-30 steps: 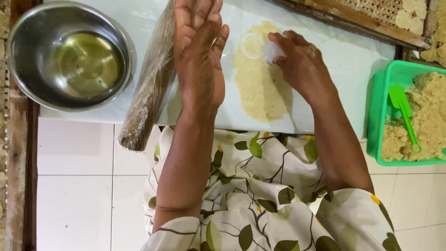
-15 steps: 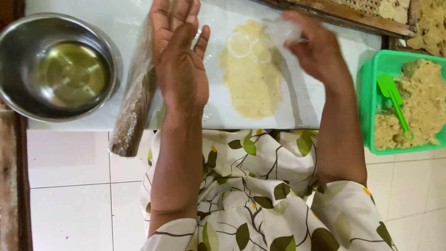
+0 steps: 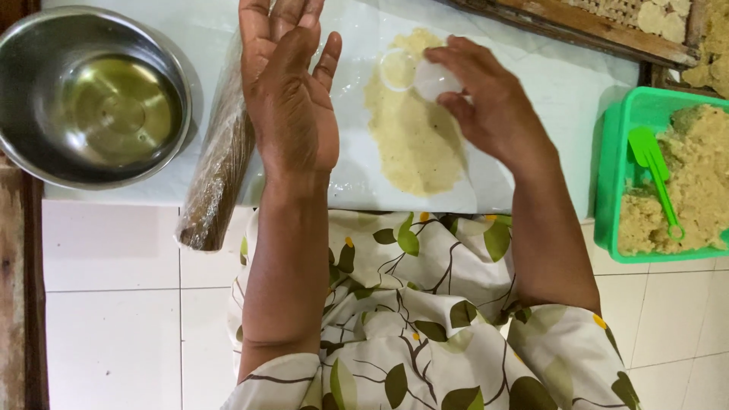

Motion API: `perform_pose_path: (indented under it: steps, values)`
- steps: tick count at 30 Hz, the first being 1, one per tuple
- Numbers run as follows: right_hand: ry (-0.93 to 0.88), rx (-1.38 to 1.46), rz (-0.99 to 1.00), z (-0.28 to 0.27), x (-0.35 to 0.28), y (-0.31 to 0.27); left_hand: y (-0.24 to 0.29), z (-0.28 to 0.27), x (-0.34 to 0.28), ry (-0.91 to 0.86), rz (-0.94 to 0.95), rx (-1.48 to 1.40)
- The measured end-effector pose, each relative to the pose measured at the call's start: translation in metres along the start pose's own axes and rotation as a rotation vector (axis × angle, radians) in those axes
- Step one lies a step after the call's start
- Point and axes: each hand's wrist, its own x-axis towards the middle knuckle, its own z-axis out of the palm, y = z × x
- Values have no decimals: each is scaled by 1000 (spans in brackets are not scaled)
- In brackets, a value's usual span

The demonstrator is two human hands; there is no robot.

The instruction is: Rolling out dough, cutting circles with a mold, and filling them to make small pastries.

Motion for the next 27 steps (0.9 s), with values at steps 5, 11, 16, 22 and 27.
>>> perform_pose_path:
  steps: [5, 11, 16, 22, 27]
  values:
    - [-34, -38, -77, 15, 7, -24, 1, 9, 1, 119, -36, -41]
    - [-89, -127, -72, 24, 10, -37, 0, 12, -2, 86, 6, -64]
    - [-96, -147, -85, 28, 11, -41, -7, 9, -5, 29, 50, -121]
    - [-100, -188, -61, 35, 9, -43, -1, 19, -3, 30, 68, -128]
    - [-22, -159, -121, 35, 12, -40, -3, 20, -5, 24, 74, -129]
